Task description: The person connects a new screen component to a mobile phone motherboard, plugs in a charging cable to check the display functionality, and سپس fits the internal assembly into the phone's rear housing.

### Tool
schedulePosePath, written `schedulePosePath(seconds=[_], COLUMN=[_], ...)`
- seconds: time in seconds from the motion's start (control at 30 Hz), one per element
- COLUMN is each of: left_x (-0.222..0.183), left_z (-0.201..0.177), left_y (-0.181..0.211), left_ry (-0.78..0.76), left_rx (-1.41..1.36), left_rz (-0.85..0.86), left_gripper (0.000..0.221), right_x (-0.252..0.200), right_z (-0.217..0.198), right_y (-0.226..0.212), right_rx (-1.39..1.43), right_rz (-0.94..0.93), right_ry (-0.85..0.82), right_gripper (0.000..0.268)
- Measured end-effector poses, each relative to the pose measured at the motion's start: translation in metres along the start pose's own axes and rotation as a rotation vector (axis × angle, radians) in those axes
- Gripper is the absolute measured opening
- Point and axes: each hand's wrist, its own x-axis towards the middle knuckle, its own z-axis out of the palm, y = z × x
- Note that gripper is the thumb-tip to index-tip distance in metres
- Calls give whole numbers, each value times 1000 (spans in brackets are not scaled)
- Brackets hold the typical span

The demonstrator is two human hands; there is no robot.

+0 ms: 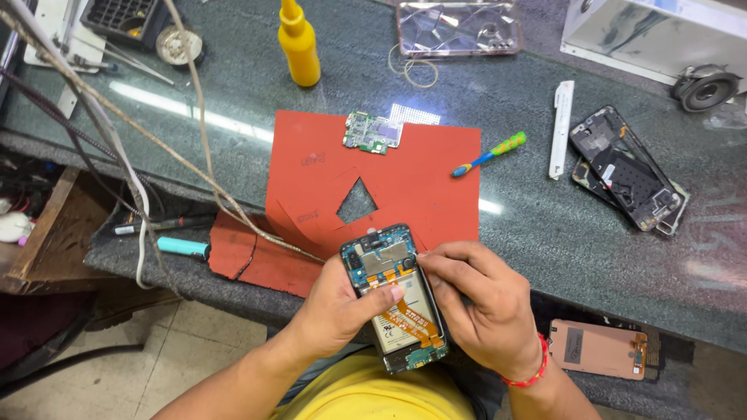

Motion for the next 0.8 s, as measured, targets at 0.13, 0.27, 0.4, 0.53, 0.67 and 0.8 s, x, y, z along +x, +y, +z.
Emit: schedulePosePath(seconds=[0.13, 0.27, 0.4, 0.53, 0.67, 0.8], left_x=[1, 5, 6, 8, 9, 8], left_z=[-2, -5, -10, -15, -14, -11], left_y=[-1, -4, -6, -9, -9, -2], left_ry=[16, 53, 94, 121, 132, 130], left_rx=[54, 61, 11, -35, -1, -37], left_rz=[22, 40, 70, 75, 83, 87], left_gripper=[25, 23, 24, 23, 23, 26], right_x=[-3, -18, -38, -50, -53, -59], right_z=[4, 5, 6, 7, 7, 7], right_y=[2, 11, 14, 18, 22, 29], right_rx=[-34, -43, -13, 22, -8, 250], right_rz=[-4, -28, -6, 57, 20, 173], right_ry=[3, -8, -41, -64, -39, 42], right_gripper=[20, 19, 17, 17, 17, 15])
